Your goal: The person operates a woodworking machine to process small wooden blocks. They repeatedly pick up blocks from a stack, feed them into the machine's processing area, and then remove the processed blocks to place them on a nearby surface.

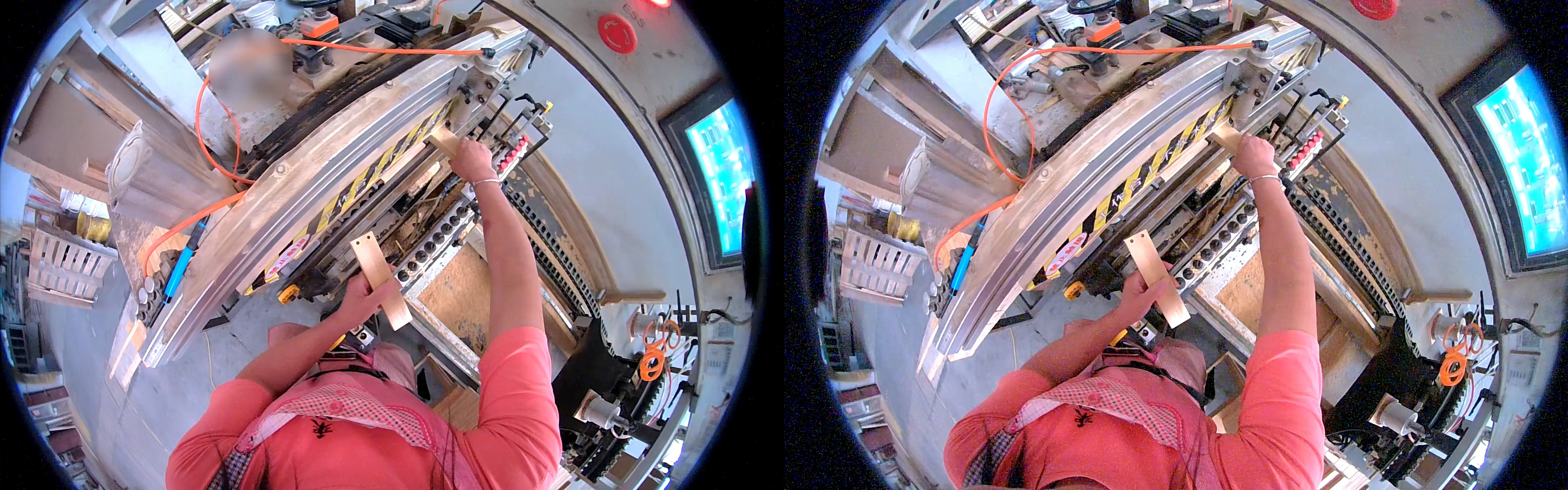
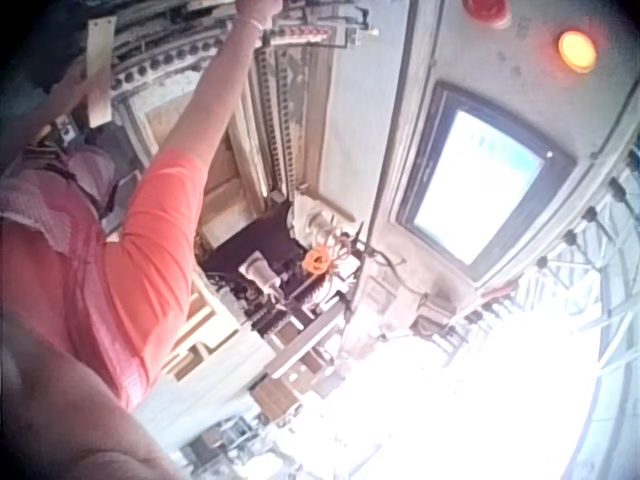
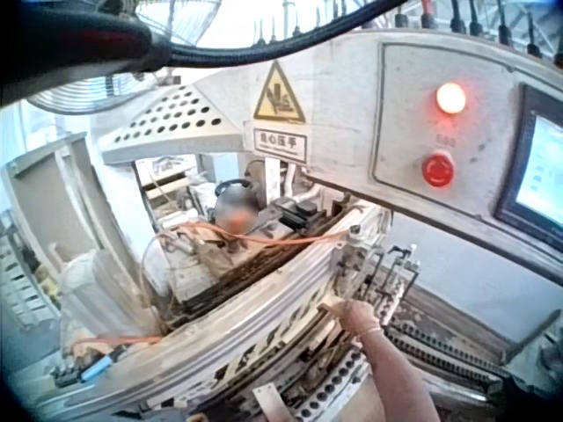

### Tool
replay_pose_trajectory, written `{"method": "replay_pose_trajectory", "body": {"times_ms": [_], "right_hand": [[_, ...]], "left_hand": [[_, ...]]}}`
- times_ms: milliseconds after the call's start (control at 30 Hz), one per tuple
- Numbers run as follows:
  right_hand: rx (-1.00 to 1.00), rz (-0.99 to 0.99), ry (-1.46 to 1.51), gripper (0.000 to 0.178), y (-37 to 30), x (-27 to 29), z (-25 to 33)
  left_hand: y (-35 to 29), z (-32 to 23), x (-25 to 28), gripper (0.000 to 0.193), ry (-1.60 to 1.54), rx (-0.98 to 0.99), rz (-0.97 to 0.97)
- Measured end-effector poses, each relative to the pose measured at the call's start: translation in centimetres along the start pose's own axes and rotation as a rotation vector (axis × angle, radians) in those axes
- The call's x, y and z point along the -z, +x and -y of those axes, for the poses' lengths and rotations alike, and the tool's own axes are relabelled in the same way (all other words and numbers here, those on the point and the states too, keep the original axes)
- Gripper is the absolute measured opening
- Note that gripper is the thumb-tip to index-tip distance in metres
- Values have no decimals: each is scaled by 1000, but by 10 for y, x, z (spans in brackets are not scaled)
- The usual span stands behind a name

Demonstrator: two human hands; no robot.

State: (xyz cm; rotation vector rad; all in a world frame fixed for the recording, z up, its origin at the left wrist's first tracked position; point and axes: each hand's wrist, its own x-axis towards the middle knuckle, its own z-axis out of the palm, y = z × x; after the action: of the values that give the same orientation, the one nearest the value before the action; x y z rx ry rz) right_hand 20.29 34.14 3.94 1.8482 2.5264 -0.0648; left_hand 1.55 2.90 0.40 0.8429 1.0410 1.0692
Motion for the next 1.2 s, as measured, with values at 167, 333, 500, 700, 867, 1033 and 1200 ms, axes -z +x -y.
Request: {"method": "replay_pose_trajectory", "body": {"times_ms": [167,333,500,700,867,1033,1200], "right_hand": [[7,13,50,34,-12,6,19],[-54,-31,68,23,-12,-2,15],[-90,-31,81,18,-11,3,18],[-162,32,106,30,-7,9,21],[-179,38,109,29,-7,7,21],[-163,26,100,27,-10,14,26],[-175,31,105,25,-3,8,26]], "left_hand": [[-1,0,0,31,-39,-10,-38],[-1,-9,-5,30,-17,11,-26],[0,-3,-2,30,1,-10,-28],[1,-4,-1,33,45,-16,-18],[1,-10,-2,33,88,-3,-17],[1,-8,-1,33,61,19,-24],[3,-3,-2,31,-13,-17,-18]]}}
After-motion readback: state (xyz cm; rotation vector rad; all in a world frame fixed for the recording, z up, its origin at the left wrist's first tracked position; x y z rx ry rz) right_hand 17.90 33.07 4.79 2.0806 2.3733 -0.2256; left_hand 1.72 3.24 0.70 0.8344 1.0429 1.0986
